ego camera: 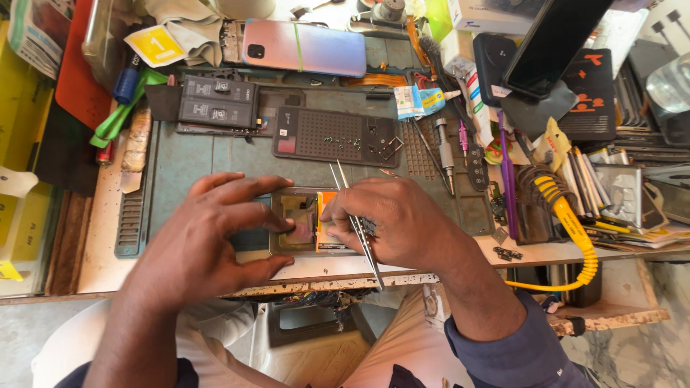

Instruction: The person uses tweezers to adjust internal components and a screwdriver to tighten screws on a disassembled smartphone. The person handles the phone body, battery, and screws while working at a cluttered repair bench.

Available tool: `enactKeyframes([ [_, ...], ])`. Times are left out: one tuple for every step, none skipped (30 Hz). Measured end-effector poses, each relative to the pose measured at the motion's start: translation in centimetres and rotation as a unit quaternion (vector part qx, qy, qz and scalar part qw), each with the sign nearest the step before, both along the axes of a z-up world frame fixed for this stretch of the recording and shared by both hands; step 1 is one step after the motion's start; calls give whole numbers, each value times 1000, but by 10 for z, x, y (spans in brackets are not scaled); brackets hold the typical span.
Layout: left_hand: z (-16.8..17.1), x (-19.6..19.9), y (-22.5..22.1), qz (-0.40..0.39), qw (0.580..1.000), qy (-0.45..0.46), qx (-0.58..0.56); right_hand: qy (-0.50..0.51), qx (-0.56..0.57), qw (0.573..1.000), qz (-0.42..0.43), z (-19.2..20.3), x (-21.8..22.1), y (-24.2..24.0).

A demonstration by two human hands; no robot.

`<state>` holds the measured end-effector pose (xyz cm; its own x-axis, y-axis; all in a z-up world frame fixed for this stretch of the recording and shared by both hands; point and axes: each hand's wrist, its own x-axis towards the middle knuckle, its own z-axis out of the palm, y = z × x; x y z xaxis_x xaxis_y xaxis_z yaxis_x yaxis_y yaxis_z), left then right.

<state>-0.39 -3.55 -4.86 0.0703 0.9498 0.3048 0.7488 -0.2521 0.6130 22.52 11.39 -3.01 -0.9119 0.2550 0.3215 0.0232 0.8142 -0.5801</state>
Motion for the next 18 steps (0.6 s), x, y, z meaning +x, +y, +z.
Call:
enactKeyframes([
  [-1, 1, -2, 5, 1000, 3, -8, -1, -5, 1000, 3, 0, -1, 0],
  [-1, 2, -3, 7, 1000, 5, -15, -4, -9, 1000, 4, 0, -1, 0],
  [-2, 4, -3, 10, 1000, 7, -22, -6, -13, 1000, 5, 0, 0, 0],
  [-2, 4, -1, 8, 1000, 5, -18, -6, -9, 1000, 4, -1, 1, 1],
  [-2, 4, 1, 6, 1000, 3, -14, -5, -5, 1000, 2, -1, 1, 1],
  [-1, 4, 2, 6, 1000, 3, -10, -3, -1, 1000, 2, -2, 1, 2],
  [-1, 5, 4, 9, 1000, 3, -13, 4, 4, 1000, 6, -3, 0, 2],
  [-1, 6, 5, 12, 1000, 3, -17, 11, 9, 1000, 8, -3, 0, 3],
  [-1, 7, 6, 14, 1000, 3, -21, 17, 14, 1000, 11, -3, 0, 3],
  [-1, 7, 7, 13, 1000, 1, -29, 13, 7, 1000, 10, -3, 1, 4],
  [0, 7, 8, 12, 999, -1, -36, 9, 0, 1000, 8, -3, 2, 4],
  [-1, 7, 8, 13, 999, -3, -44, 4, -8, 1000, 8, -3, 2, 5],
  [-1, 6, 8, 12, 999, -6, -43, 3, -8, 1000, 14, -3, 2, 5],
  [-2, 5, 8, 13, 999, -9, -43, 1, -8, 1000, 21, -3, 3, 5],
  [-2, 4, 7, 14, 999, -12, -42, -1, -8, 1000, 28, -2, 3, 5],
  [-3, 4, 6, 16, 999, -16, -42, 0, 6, 999, 32, -2, 3, 5],
  [-3, 3, 6, 19, 999, -19, -41, 1, 19, 999, 37, -1, 2, 5],
  [-4, 3, 6, 21, 999, -22, -41, 2, 33, 999, 41, 0, 2, 5],
])
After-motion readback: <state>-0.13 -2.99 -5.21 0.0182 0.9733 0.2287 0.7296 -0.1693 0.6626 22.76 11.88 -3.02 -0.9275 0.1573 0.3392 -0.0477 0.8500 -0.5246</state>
